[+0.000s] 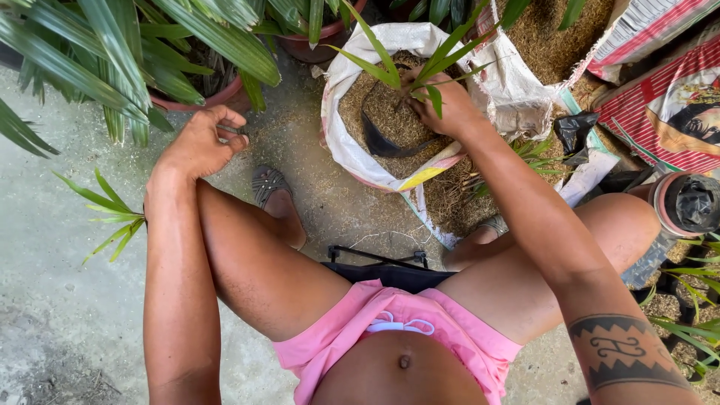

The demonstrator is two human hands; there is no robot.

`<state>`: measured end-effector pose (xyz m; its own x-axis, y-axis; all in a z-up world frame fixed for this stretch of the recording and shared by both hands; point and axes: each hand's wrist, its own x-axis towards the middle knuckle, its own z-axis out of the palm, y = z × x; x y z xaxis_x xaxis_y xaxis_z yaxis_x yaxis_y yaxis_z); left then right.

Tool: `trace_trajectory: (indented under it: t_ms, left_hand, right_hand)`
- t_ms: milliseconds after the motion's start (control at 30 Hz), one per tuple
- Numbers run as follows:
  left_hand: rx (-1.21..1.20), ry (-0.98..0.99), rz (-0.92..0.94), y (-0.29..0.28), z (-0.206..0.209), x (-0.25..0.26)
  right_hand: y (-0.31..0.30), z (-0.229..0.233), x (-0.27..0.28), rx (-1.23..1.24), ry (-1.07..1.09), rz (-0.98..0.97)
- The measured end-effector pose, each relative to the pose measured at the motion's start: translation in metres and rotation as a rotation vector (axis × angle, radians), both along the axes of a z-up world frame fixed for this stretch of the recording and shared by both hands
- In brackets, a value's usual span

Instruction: The person sits on a small stool and plants small green seedlings into a white sack filled with soil. They use their hands to scoop soil from a nearby sack and pack it around the base of each plant to secure it in place.

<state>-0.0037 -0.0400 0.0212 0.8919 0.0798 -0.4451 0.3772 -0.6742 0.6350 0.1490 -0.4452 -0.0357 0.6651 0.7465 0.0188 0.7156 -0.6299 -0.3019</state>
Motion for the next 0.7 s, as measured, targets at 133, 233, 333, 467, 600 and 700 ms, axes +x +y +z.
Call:
trace_trajectory:
  t_ms: [133, 233, 333, 467, 600, 700]
  left_hand:
    - [0.008, 0.026, 0.016, -0.001, 0.002, 0.000]
    - [0.011, 0.069, 0.036, -0.006, 0.010, -0.001]
    - [-0.029, -0.150, -0.027, 0.003, -0.011, -0.007]
    - [-0.026, -0.138, -0.029, 0.002, -0.012, -0.007]
    - [-0.034, -0.154, -0.021, 0.004, -0.018, -0.006]
    - [-0.030, -0.159, -0.018, 0.007, -0.019, -0.009]
  right_hand:
    - [-0.015, 0.013, -0.017, 0.041, -0.037, 0.016]
    - [-0.015, 0.037, -0.039, -0.061, 0.123, -0.113]
    - [-0.007, 0.071, -0.060, 0.057, 0.225, -0.184]
    - [-0.008, 0.037, -0.064, 0.053, 0.184, -0.223]
    - [-0.003, 0.026, -0.074, 0.181, 0.227, -0.265]
    - [-0.002, 0.025, -0.065, 0.253, 0.178, -0.321]
